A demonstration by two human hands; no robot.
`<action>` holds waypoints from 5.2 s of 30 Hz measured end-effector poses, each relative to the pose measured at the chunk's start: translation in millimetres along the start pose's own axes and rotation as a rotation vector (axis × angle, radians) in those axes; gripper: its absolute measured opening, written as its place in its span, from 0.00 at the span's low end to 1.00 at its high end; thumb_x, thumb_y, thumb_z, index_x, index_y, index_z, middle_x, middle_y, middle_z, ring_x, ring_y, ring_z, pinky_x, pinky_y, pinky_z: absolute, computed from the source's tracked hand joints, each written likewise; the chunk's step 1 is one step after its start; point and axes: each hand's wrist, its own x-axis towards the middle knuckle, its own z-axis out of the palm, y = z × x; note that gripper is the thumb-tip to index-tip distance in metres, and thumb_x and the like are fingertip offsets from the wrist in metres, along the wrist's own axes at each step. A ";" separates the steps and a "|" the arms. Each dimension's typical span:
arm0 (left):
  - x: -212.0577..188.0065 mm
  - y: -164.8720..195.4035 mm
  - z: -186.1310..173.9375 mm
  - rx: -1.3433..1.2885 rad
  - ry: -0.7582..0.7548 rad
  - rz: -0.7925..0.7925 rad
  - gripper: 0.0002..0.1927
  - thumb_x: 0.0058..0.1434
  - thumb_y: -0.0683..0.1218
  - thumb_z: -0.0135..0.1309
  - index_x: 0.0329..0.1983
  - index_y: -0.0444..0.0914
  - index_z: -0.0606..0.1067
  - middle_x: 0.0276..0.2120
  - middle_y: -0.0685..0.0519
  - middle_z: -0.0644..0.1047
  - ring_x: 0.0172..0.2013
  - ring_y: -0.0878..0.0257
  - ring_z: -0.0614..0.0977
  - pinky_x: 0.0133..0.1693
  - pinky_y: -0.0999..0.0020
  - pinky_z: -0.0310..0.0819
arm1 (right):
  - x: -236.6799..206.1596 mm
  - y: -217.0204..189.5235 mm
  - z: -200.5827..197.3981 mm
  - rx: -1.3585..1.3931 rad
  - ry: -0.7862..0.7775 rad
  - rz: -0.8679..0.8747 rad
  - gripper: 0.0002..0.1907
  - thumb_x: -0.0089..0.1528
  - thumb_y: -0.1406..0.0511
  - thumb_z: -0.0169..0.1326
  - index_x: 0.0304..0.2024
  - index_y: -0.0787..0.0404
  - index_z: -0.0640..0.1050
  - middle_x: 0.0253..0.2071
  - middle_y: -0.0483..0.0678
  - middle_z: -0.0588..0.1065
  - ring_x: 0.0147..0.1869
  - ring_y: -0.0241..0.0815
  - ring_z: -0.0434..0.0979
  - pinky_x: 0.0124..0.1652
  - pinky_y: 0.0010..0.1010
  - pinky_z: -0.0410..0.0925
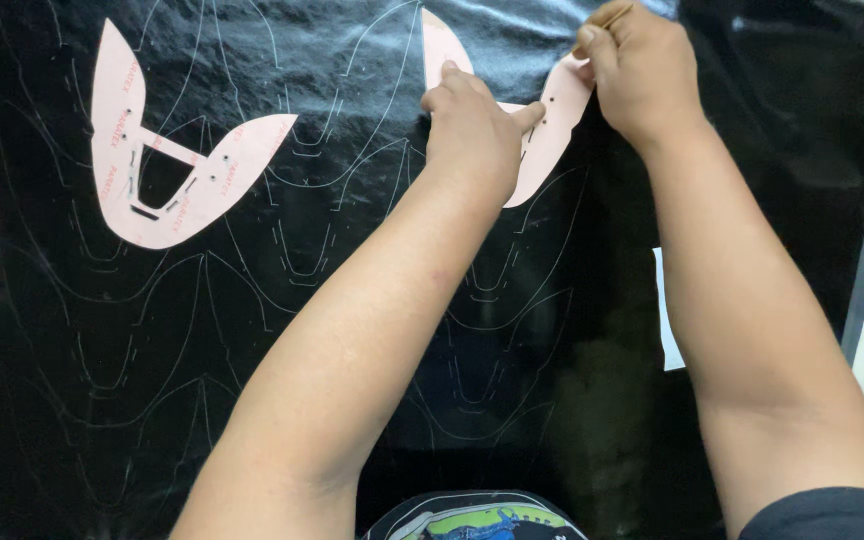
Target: The person holds pink paper shoe pattern pieces on a black cutting mat and traces around them with a pen, repositioning each piece to trace multiple outlines. They then move to a work table, sort through stacks of pink pattern pieces, and place them in piles.
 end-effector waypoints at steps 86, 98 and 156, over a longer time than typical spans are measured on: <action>-14.3 -56.1 39.2 -0.398 0.490 0.035 0.20 0.39 0.53 0.71 0.33 0.40 0.82 0.47 0.52 0.77 0.44 0.54 0.78 0.46 0.49 0.64 | -84.3 -88.3 36.5 0.296 -0.043 0.149 0.08 0.72 0.68 0.52 0.43 0.67 0.80 0.39 0.49 0.81 0.42 0.37 0.85 0.42 0.25 0.75; -14.3 -48.3 26.8 -0.344 0.327 0.000 0.21 0.39 0.53 0.71 0.35 0.40 0.83 0.47 0.50 0.76 0.48 0.54 0.77 0.47 0.47 0.65 | -86.7 -85.9 28.4 0.036 -0.078 -0.021 0.06 0.70 0.66 0.57 0.44 0.62 0.81 0.39 0.52 0.81 0.41 0.47 0.83 0.42 0.33 0.74; -18.6 -47.2 41.1 -0.439 0.421 -0.006 0.27 0.39 0.53 0.73 0.42 0.39 0.80 0.63 0.46 0.70 0.53 0.53 0.74 0.46 0.47 0.68 | -57.0 -73.1 39.8 0.266 -0.088 0.097 0.08 0.72 0.65 0.53 0.45 0.64 0.80 0.36 0.49 0.82 0.39 0.39 0.84 0.41 0.27 0.75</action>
